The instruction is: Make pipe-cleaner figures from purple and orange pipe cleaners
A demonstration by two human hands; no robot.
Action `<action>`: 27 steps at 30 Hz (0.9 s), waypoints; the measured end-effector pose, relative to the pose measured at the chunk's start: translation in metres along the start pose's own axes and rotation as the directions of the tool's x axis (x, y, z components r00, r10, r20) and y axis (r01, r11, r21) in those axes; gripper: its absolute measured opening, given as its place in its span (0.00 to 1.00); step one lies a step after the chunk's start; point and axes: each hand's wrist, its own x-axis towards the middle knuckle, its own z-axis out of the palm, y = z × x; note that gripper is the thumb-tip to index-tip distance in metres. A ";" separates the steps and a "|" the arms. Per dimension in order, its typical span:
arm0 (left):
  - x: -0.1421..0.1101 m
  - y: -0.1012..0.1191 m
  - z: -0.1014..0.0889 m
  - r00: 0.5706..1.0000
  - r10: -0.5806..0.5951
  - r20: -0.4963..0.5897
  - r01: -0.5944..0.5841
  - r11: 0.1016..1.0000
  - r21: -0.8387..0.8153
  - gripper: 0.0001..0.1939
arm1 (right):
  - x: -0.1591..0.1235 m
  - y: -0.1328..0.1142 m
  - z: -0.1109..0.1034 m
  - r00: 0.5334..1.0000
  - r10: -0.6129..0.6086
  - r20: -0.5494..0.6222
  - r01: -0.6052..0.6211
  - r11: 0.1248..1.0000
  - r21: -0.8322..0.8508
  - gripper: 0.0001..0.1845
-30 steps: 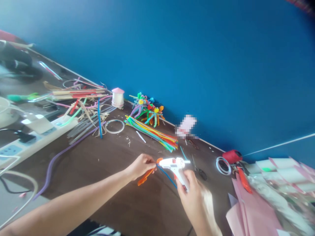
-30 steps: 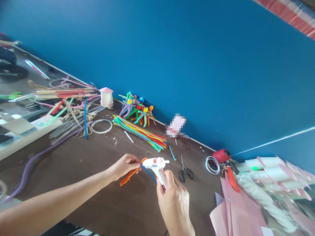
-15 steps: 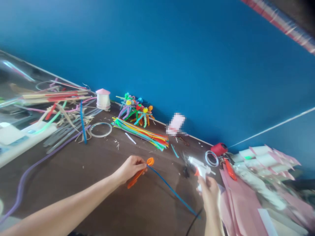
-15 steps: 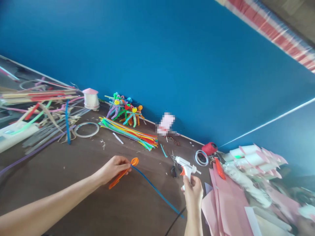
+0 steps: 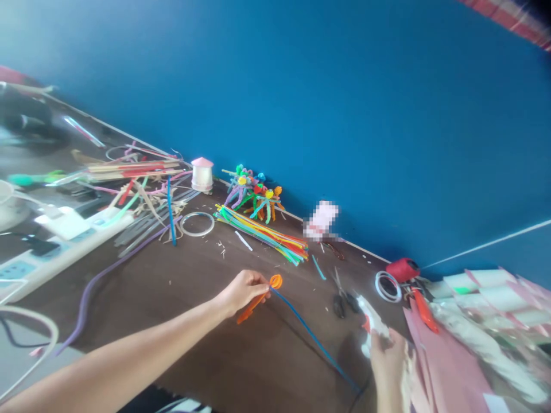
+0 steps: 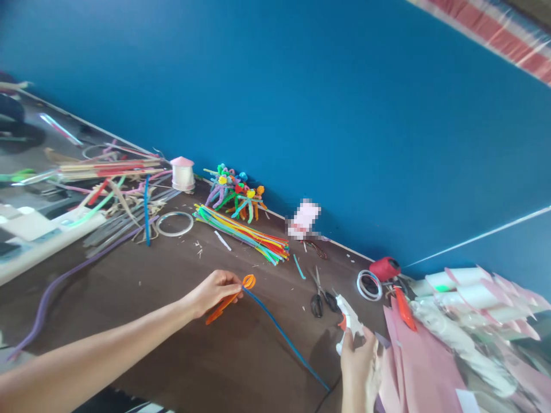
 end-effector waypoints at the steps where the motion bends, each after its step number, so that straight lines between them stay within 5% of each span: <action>1: 0.000 0.000 0.000 1.000 0.001 0.004 -0.001 1.000 0.001 0.11 | -0.006 -0.014 -0.003 0.997 -0.065 -0.031 0.065 0.998 -0.017 0.22; 2: 0.000 0.000 0.000 1.000 0.003 0.010 -0.003 1.000 0.001 0.11 | -0.014 -0.030 -0.006 0.989 -0.140 -0.038 0.141 0.990 0.029 0.22; 4: -0.002 0.002 0.001 1.000 0.006 0.030 -0.006 1.000 -0.004 0.12 | -0.032 -0.067 -0.010 0.936 -0.310 0.163 0.269 0.935 0.232 0.19; 7: -0.007 0.007 0.003 0.998 -0.004 0.068 0.005 1.000 -0.005 0.13 | -0.060 -0.118 -0.009 0.743 -0.510 0.434 0.326 0.842 0.431 0.13; 10: -0.014 0.013 0.005 0.995 -0.001 0.096 0.000 1.000 0.002 0.14 | -0.078 -0.148 -0.003 0.655 -0.577 0.489 0.329 0.799 0.503 0.10; 21: -0.030 0.019 -0.005 0.977 0.000 0.212 -0.020 0.996 0.089 0.14 | -0.085 -0.162 -0.003 0.537 -0.601 0.592 0.263 0.786 0.559 0.06; 27: -0.040 0.026 -0.008 0.925 -0.052 0.376 0.050 0.999 0.013 0.13 | -0.084 -0.164 -0.009 0.391 -0.621 0.679 0.185 0.776 0.603 0.07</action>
